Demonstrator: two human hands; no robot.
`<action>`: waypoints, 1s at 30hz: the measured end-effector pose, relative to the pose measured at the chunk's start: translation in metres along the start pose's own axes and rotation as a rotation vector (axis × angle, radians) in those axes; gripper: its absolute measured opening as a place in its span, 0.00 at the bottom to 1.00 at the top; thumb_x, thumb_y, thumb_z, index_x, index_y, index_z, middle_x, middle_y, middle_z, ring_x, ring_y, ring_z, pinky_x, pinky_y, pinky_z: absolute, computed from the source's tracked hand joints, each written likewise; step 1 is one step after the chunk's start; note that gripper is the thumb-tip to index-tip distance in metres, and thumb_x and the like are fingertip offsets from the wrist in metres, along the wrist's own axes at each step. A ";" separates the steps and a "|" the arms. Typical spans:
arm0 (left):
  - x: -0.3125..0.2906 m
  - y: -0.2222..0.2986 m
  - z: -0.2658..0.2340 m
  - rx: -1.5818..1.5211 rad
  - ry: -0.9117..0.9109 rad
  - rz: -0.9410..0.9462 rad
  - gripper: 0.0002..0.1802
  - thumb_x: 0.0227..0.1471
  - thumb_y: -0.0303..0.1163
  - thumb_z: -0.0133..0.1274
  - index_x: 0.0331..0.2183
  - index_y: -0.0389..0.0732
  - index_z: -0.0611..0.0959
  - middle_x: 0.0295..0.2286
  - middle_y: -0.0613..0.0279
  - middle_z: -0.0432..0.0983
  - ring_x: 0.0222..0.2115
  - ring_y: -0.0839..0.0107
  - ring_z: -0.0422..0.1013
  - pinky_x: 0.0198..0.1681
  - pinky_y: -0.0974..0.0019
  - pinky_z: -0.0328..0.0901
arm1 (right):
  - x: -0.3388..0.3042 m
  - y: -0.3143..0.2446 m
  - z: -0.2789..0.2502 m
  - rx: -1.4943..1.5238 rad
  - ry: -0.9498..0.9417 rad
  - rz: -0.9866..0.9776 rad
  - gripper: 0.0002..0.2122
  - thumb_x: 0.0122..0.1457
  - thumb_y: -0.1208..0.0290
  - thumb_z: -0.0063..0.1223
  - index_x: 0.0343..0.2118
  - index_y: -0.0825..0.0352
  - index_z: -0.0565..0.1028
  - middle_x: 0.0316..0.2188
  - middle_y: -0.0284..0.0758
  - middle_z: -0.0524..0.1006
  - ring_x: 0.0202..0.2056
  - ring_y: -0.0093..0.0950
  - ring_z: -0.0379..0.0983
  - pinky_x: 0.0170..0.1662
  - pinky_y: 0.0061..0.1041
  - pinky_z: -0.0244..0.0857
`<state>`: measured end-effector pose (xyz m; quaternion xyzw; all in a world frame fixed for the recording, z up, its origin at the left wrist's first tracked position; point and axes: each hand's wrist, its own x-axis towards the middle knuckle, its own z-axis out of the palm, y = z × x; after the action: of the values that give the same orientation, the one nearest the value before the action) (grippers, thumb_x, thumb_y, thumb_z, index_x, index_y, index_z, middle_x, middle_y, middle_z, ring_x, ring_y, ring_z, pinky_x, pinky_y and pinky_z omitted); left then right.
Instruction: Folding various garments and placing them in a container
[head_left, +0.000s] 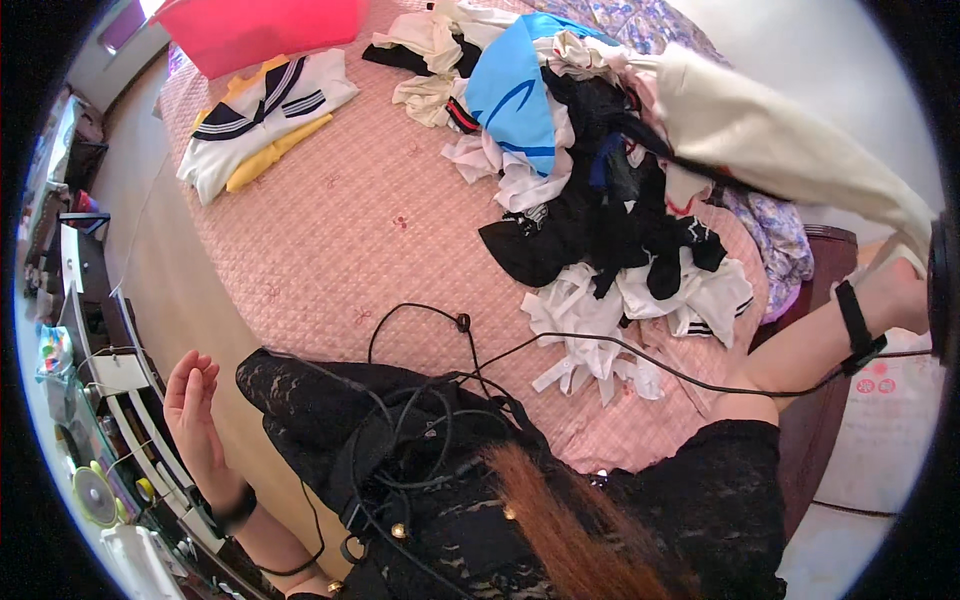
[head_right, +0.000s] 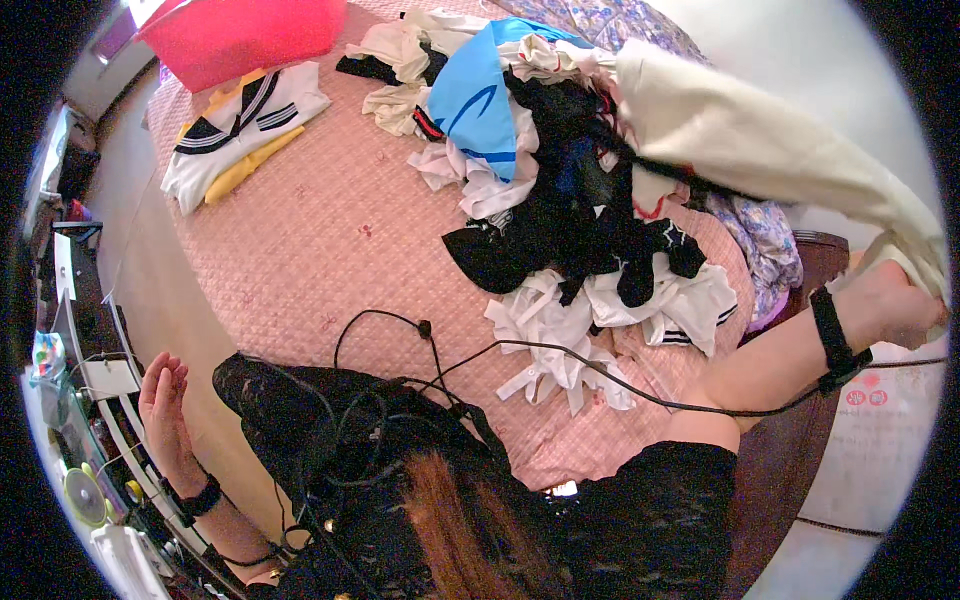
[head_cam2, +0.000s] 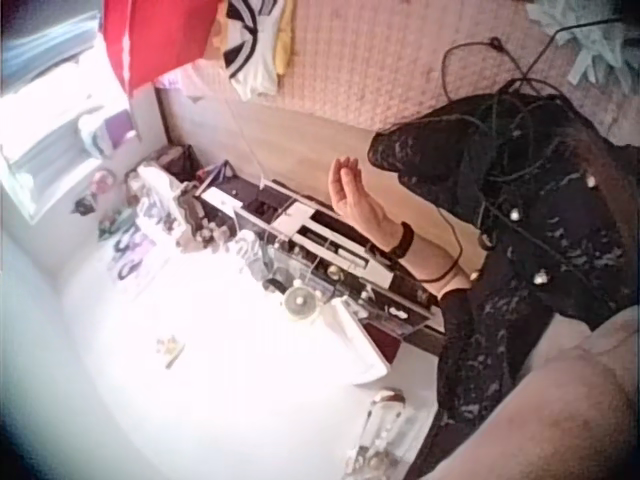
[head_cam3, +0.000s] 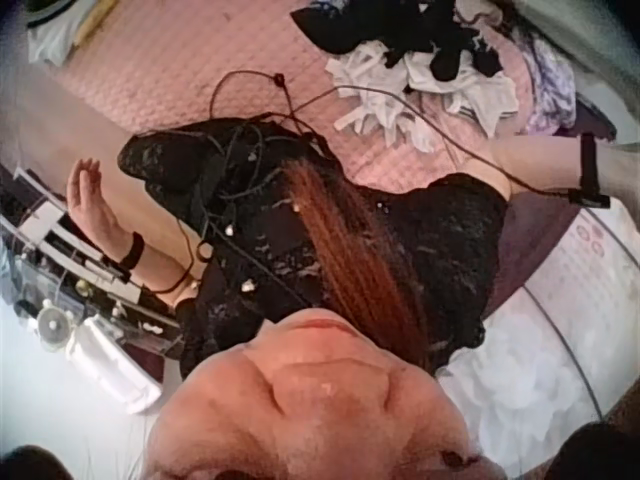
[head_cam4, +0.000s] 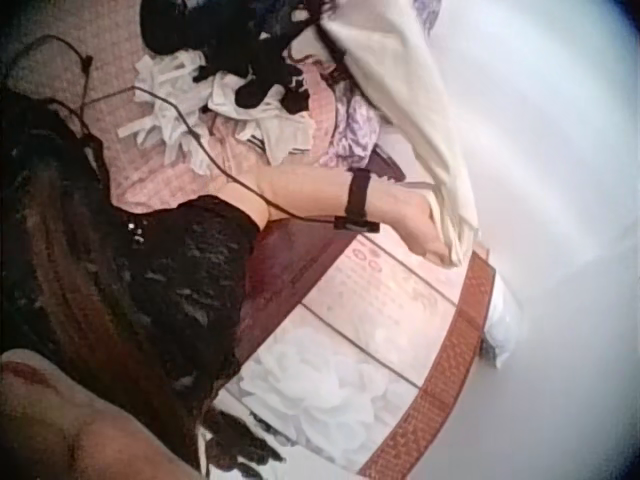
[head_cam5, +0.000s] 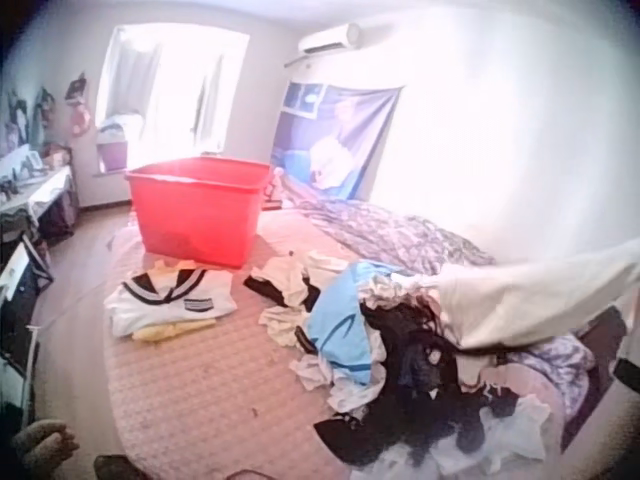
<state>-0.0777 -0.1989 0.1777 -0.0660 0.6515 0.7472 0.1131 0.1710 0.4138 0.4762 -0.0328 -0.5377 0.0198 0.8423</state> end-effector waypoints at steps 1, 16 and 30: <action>0.000 -0.001 0.002 0.036 -0.016 0.016 0.15 0.55 0.27 0.49 0.45 0.34 0.75 0.37 0.59 0.75 0.38 0.72 0.71 0.44 0.71 0.65 | 0.001 0.000 0.003 0.029 0.010 0.106 0.14 0.52 0.66 0.50 0.35 0.75 0.73 0.37 0.44 0.75 0.37 0.36 0.73 0.41 0.38 0.68; -0.024 0.013 0.088 -0.089 -0.355 -0.081 0.22 0.60 0.41 0.40 0.44 0.32 0.74 0.38 0.55 0.75 0.39 0.68 0.72 0.44 0.69 0.65 | -0.129 -0.092 0.079 1.734 -0.859 1.246 0.15 0.61 0.67 0.39 0.45 0.72 0.69 0.45 0.41 0.71 0.46 0.32 0.67 0.54 0.32 0.57; -0.014 -0.058 0.048 -0.666 -0.488 -0.253 0.25 0.56 0.43 0.43 0.49 0.34 0.69 0.47 0.53 0.69 0.46 0.58 0.67 0.50 0.55 0.63 | -0.348 -0.316 0.017 1.876 -1.876 1.117 0.12 0.57 0.67 0.53 0.38 0.70 0.71 0.28 0.33 0.75 0.31 0.20 0.68 0.36 0.23 0.62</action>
<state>-0.0467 -0.1453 0.1327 0.0006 0.3156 0.8907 0.3270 0.0085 0.0756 0.1928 0.3457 -0.5893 0.6952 -0.2233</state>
